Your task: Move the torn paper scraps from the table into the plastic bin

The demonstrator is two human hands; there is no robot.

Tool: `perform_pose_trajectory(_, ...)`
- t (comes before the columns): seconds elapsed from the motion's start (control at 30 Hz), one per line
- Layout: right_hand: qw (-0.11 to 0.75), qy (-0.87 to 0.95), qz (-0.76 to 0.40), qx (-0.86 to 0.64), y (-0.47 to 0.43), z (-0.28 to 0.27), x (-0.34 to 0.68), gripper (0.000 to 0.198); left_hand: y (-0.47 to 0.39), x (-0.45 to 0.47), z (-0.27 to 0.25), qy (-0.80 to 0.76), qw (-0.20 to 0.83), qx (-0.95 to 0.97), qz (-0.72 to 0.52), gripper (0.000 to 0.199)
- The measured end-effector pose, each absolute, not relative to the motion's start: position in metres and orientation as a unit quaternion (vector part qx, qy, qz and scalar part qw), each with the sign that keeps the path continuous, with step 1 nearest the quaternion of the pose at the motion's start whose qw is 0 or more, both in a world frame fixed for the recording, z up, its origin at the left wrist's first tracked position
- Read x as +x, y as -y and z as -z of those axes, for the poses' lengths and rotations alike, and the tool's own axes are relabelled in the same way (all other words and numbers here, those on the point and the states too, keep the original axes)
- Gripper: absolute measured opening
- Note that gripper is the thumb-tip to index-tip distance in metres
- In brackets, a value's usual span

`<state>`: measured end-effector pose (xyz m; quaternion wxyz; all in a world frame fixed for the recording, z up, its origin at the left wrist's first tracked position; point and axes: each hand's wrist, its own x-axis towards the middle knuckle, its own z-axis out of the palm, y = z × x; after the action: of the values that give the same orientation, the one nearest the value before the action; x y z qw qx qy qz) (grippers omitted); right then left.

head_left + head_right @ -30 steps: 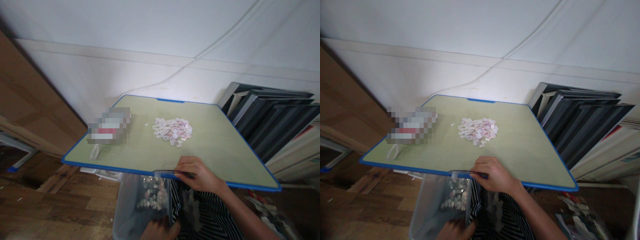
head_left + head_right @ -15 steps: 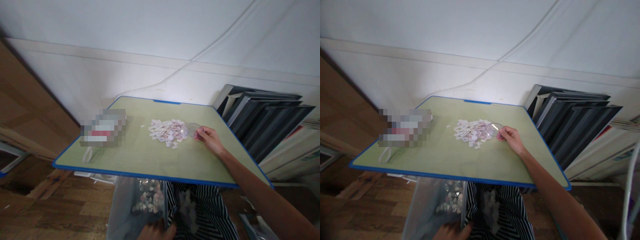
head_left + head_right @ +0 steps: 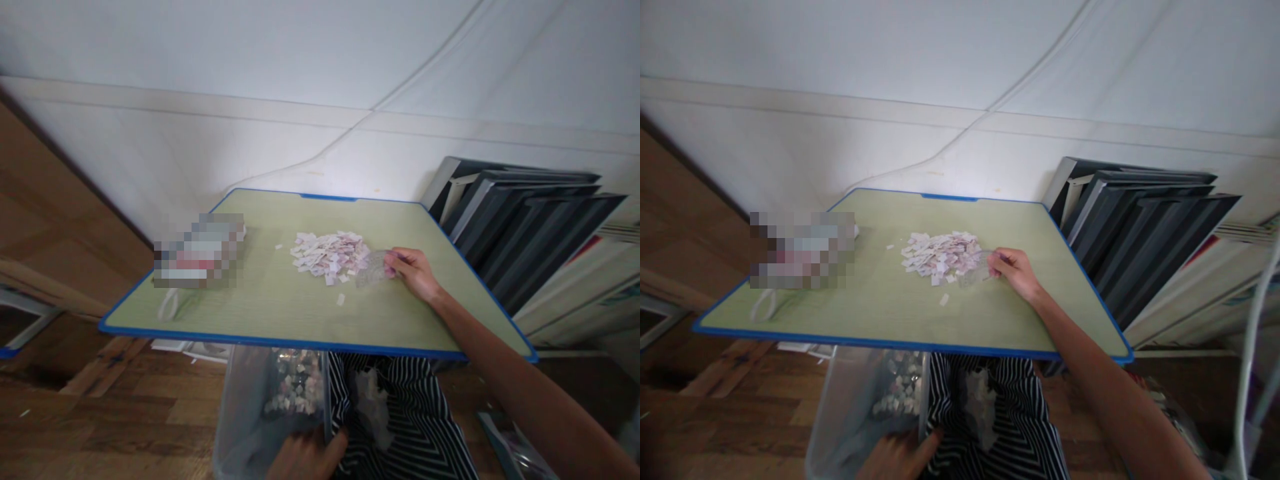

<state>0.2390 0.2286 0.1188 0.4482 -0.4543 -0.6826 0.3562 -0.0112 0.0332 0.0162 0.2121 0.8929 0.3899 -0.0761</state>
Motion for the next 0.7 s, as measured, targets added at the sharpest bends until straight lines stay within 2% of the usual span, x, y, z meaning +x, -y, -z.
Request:
perform_pose_trajectory(0.17, 0.415, 0.703, -0.319, -0.482, -0.228, -0.120, 0.236, 0.038, -0.034, -0.010, -0.020, -0.393, 0.199, 0.894, 0.081, 0.048)
perform_pose_trajectory(0.37, 0.450, 0.672, -0.348, -0.474, -0.229, -0.117, 0.239, 0.037, -0.034, -0.009, -0.029, -0.398, 0.201, 0.890, 0.093, 0.049)
perform_pose_trajectory(0.53, 0.415, 0.681, -0.385, -0.465, -0.228, -0.117, 0.240, 0.032, -0.034, -0.009, -0.030, -0.397, 0.202, 0.890, 0.100, 0.048)
perform_pose_trajectory(0.7, 0.428, 0.662, -0.409, -0.461, -0.226, -0.119, 0.241, 0.029, -0.033, -0.008, -0.031, -0.398, 0.193, 0.890, 0.107, 0.049)
